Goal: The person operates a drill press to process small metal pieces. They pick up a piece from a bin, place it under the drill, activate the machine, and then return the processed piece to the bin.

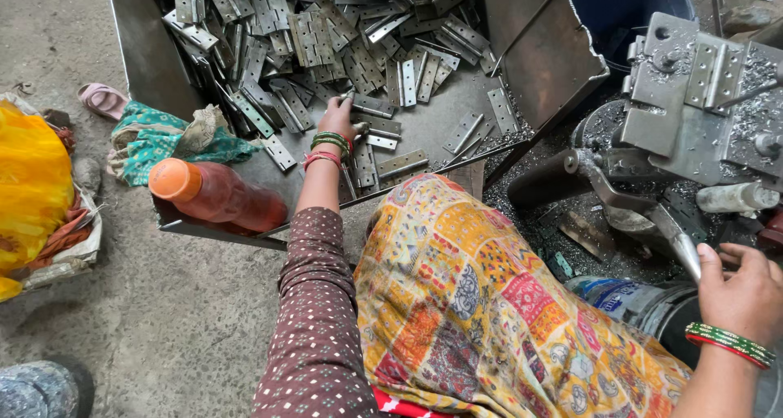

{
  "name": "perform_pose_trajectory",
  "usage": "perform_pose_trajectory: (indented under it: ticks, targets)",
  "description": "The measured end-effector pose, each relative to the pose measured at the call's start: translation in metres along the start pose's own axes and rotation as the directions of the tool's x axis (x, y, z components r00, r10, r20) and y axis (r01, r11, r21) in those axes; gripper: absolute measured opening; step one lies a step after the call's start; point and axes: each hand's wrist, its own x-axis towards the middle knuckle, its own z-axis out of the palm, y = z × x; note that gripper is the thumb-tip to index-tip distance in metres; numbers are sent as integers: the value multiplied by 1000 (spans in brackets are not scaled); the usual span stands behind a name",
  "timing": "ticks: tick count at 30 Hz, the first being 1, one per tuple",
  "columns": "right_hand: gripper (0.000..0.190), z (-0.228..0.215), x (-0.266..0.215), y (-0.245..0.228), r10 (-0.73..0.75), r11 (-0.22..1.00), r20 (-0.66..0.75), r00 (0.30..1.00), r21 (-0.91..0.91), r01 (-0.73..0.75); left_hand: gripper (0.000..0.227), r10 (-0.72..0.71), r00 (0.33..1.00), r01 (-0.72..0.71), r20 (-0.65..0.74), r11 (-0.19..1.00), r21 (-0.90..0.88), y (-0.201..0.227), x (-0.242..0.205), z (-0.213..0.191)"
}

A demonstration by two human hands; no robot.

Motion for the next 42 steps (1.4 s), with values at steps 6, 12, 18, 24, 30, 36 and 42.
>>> perform_pose_trajectory:
  ticks: [6, 12, 18, 24, 30, 36, 42]
  targets:
    - [28, 0, 0, -1, -18, 999, -7, 1000, -27, 18, 63, 241, 965, -241, -105, 970, 17, 23, -2, -15]
    - [27, 0, -1, 3, -52, 993, -9, 999, -105, 51, 69, 656, 701, -704, 278, 698, 127, 66, 1, -5]
    - [27, -1, -2, 0, -48, 993, -4, 999, -110, 47, 34, 262, 807, -415, 529, 889, 192, 88, 11, 8]
    - [30, 5, 0, 2, 15, 996, 10, 1000, -84, -14, 64, 323, 749, -564, 578, 768, 302, 90, 15, -11]
    - [31, 4, -1, -1, 0, 997, -7, 1000, -73, 0, 106, 346, 657, -654, 670, 705, 277, 106, 11, -21]
    - [33, -1, -5, -8, 5, 999, -2, 1000, -45, -6, 64, 293, 720, -578, 630, 756, 309, 114, 22, -2]
    - [33, -15, 4, -31, 67, 997, 1, 998, 26, -67, 44, 253, 796, -398, 550, 903, 160, 92, 23, -7]
